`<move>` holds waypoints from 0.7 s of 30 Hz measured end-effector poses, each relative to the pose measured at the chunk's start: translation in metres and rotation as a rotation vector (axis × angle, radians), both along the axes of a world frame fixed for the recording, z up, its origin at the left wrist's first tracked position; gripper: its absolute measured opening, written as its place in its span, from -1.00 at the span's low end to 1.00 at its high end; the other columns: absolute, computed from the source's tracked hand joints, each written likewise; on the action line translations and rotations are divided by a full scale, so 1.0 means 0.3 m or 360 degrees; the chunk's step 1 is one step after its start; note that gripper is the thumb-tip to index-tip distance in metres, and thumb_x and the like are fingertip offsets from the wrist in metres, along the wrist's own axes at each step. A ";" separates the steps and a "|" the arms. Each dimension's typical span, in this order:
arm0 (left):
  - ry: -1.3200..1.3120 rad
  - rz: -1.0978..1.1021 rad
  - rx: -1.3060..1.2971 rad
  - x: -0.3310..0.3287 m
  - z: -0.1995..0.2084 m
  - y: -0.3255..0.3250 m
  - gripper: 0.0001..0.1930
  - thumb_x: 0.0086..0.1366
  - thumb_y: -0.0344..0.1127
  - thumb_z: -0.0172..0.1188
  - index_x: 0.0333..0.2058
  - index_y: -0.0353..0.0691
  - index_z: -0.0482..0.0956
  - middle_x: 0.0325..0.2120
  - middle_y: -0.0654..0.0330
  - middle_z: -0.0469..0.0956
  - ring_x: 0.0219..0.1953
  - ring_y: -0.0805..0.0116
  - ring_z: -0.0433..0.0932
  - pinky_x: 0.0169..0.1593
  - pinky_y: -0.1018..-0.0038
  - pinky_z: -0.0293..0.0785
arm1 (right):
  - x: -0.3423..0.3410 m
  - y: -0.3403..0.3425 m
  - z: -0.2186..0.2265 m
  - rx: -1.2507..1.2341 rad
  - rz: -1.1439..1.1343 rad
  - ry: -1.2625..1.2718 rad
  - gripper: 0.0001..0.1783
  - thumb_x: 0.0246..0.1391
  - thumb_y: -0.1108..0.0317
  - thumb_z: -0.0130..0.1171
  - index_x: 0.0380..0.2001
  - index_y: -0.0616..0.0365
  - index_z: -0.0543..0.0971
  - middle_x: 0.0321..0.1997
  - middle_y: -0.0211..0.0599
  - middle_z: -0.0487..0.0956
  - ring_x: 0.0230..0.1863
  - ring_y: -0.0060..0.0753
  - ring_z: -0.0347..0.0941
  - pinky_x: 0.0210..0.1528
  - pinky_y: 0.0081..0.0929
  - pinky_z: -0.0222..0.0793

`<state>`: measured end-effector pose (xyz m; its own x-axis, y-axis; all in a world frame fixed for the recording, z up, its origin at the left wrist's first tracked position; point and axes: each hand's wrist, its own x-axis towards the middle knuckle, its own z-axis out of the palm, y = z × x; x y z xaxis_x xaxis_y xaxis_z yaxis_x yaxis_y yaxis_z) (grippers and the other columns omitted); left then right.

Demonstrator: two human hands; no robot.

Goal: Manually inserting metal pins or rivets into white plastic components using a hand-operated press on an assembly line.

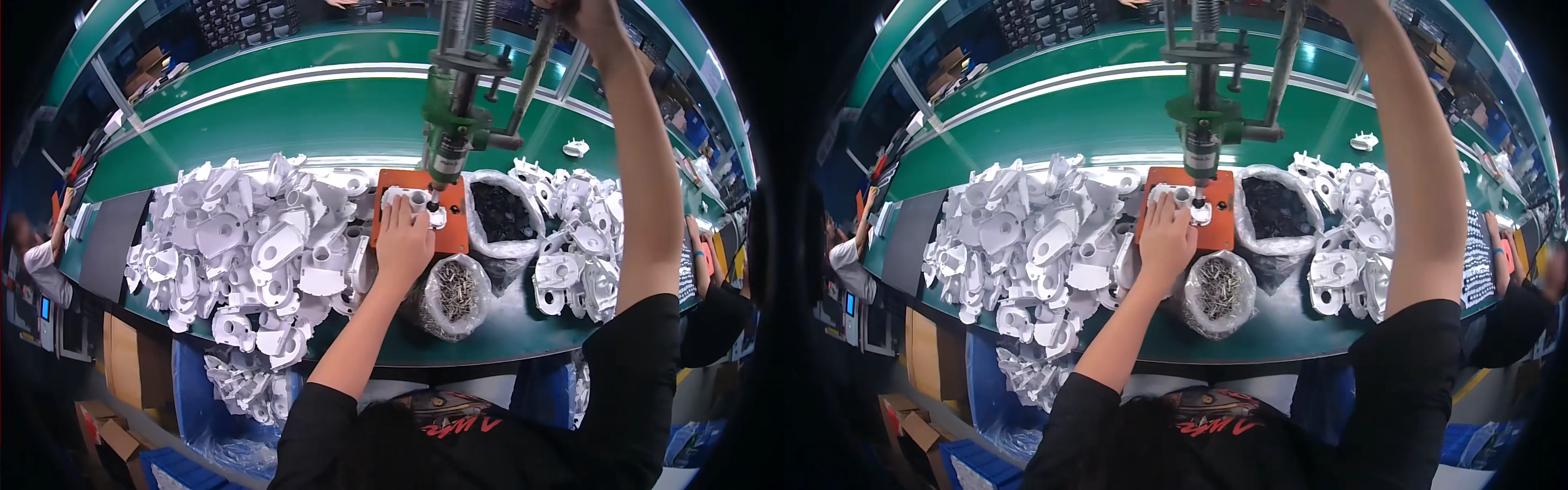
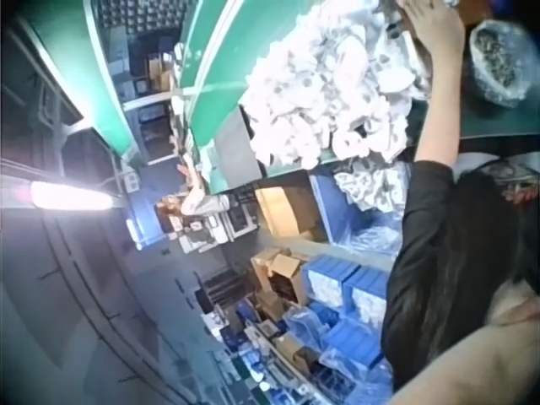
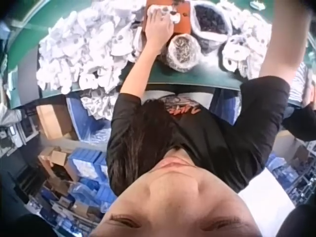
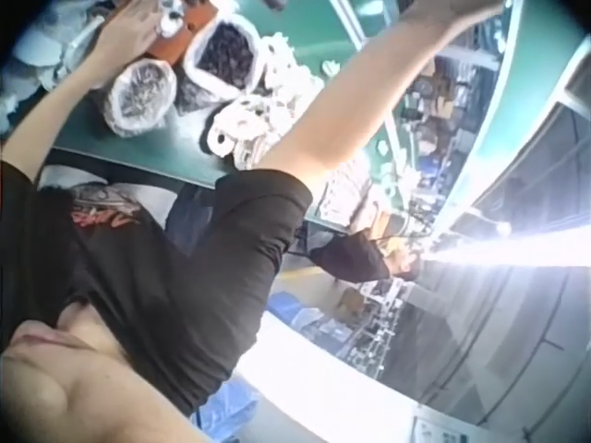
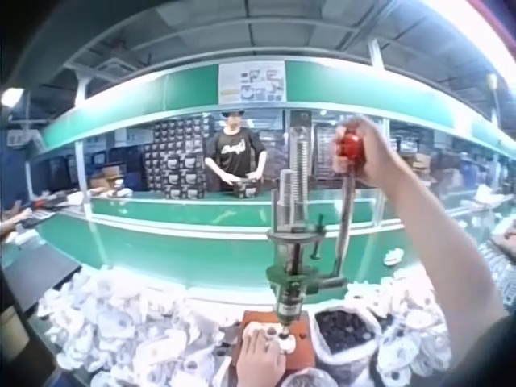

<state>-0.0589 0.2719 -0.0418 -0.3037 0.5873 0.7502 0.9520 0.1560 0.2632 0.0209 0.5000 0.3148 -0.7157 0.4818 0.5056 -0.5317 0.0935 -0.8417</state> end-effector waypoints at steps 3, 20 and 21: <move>0.0005 0.0003 -0.0047 0.007 0.001 0.017 -0.77 0.00 -0.35 0.15 -0.33 -0.30 0.50 -0.04 -0.26 0.40 0.05 -0.17 0.38 0.18 0.05 0.26 | 0.167 -0.126 0.030 0.0729 0.0449 -0.0180 -0.52 0.17 -0.02 -0.12 -0.66 0.10 0.37 -0.71 -0.30 0.37 -0.67 -0.30 0.40 -0.60 -0.43 0.35; -0.0004 -0.0012 -0.0081 0.010 0.011 0.007 -0.82 0.00 -0.39 0.12 -0.37 -0.32 0.48 -0.04 -0.24 0.41 0.05 -0.18 0.39 0.16 0.03 0.29 | 0.256 -0.631 -0.459 0.2184 0.1462 -0.1449 -0.65 -0.07 0.23 0.08 -0.71 0.33 0.50 -0.74 -0.05 0.45 -0.64 0.01 0.45 -0.58 -0.18 0.37; 0.0004 0.0001 -0.0082 0.007 0.014 0.003 -0.81 0.00 -0.39 0.12 -0.37 -0.32 0.48 -0.04 -0.25 0.41 0.05 -0.18 0.39 0.16 0.03 0.29 | 0.258 -0.634 -0.470 0.2247 0.1362 -0.1354 -0.67 -0.09 0.24 0.08 -0.72 0.31 0.51 -0.75 -0.06 0.45 -0.65 0.00 0.47 -0.60 -0.20 0.38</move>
<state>-0.0567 0.2727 -0.0377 -0.3024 0.6251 0.7196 0.9525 0.1701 0.2526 0.0985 0.3097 0.1738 -0.7514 -0.5087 -0.4202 -0.3352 0.8429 -0.4210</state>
